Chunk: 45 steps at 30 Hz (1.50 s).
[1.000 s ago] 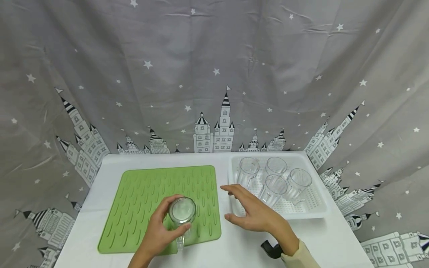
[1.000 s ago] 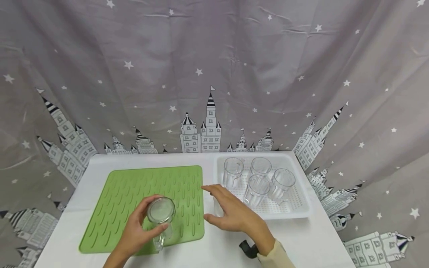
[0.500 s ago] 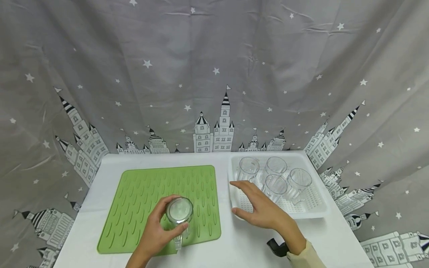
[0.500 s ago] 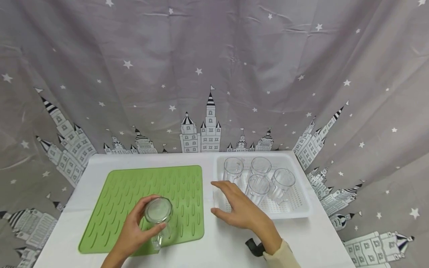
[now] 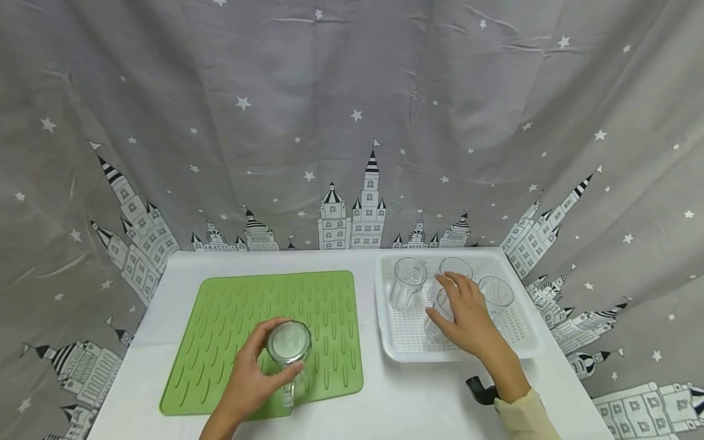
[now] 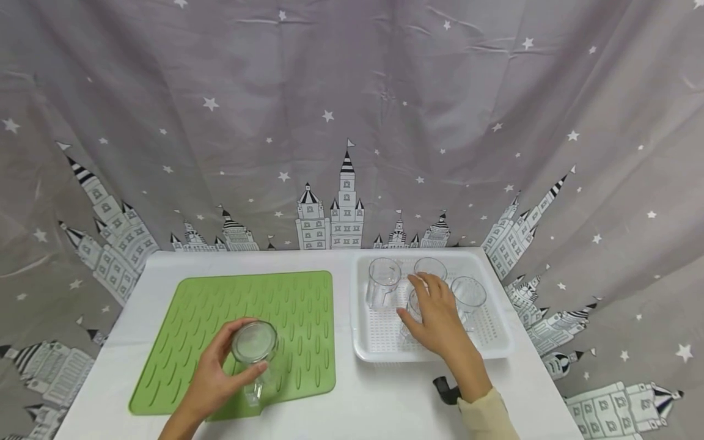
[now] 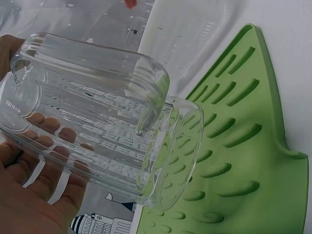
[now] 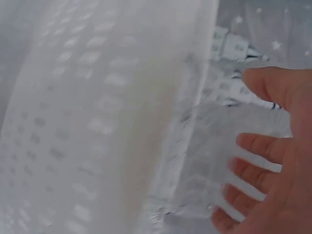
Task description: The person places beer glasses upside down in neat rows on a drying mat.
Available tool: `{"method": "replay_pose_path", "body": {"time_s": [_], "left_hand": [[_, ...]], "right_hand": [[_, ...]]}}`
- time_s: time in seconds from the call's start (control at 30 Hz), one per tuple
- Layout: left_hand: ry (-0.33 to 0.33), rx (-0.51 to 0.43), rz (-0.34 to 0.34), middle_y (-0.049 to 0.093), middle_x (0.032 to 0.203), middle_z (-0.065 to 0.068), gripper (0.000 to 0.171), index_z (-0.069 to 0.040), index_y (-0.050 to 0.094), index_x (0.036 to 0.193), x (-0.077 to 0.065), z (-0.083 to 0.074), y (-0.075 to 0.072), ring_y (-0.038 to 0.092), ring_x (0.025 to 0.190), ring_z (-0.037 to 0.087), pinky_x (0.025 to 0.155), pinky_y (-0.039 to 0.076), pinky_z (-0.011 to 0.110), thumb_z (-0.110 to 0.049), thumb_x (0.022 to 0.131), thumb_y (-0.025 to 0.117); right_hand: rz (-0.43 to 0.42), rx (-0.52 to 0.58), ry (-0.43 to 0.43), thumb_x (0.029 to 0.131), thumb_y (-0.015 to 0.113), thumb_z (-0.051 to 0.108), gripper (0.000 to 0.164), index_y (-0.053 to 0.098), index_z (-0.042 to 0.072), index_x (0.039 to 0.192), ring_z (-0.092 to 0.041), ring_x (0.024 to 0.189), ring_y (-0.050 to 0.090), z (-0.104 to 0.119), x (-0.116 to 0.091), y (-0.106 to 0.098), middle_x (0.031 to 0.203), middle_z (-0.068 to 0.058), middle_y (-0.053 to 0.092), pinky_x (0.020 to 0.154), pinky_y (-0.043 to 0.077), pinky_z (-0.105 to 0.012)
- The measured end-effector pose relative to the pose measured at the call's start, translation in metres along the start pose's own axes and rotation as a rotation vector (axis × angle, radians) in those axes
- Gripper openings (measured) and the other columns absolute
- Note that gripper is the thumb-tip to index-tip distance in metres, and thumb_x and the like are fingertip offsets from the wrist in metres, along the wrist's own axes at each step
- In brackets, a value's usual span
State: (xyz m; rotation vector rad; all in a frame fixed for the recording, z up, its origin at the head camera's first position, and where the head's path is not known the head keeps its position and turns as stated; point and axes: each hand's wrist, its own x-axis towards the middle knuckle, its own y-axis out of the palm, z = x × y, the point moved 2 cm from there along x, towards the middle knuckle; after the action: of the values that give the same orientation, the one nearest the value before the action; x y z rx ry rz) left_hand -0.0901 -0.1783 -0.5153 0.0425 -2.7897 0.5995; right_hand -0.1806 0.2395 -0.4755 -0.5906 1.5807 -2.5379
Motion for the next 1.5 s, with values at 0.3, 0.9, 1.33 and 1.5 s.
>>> {"method": "replay_pose_path", "body": {"time_s": [0.3,0.9,1.33,1.5], "left_hand": [[-0.019,0.040,-0.015,0.067,0.140,-0.006,0.080,-0.024,0.058,0.149,0.000,0.001,-0.007,0.063,0.120,-0.002,0.109,0.046,0.023,-0.015,0.080,0.097],[-0.012,0.093,-0.022,0.067,0.141,-0.001,0.080,-0.022,0.057,0.150,0.010,0.011,-0.025,0.060,0.120,-0.004,0.108,0.045,0.020,-0.017,0.081,0.096],[-0.008,0.226,-0.044,0.065,0.143,0.005,0.081,-0.016,0.057,0.151,0.037,0.023,-0.072,0.049,0.119,-0.015,0.103,0.043,0.015,-0.022,0.081,0.097],[0.015,0.279,-0.040,0.062,0.144,0.007,0.081,-0.016,0.058,0.151,0.053,0.024,-0.088,0.045,0.119,-0.015,0.101,0.043,0.017,-0.024,0.080,0.098]], "right_hand": [[0.011,-0.059,0.074,0.098,0.077,0.042,0.081,0.042,0.006,0.162,-0.056,0.156,0.024,-0.017,-0.001,0.015,0.172,-0.027,0.030,0.124,0.022,-0.077],[0.034,-0.217,0.090,0.104,0.068,0.041,0.071,0.047,0.005,0.161,-0.051,0.159,0.032,-0.018,0.003,0.024,0.169,-0.025,0.041,0.131,0.023,-0.072],[0.024,-0.214,0.085,0.104,0.069,0.040,0.070,0.047,0.004,0.160,-0.051,0.158,0.033,-0.014,0.004,0.026,0.169,-0.025,0.041,0.131,0.024,-0.072],[0.034,-0.222,0.093,0.105,0.067,0.041,0.070,0.046,0.005,0.162,-0.050,0.159,0.033,-0.017,0.004,0.028,0.170,-0.024,0.040,0.131,0.024,-0.071]]}}
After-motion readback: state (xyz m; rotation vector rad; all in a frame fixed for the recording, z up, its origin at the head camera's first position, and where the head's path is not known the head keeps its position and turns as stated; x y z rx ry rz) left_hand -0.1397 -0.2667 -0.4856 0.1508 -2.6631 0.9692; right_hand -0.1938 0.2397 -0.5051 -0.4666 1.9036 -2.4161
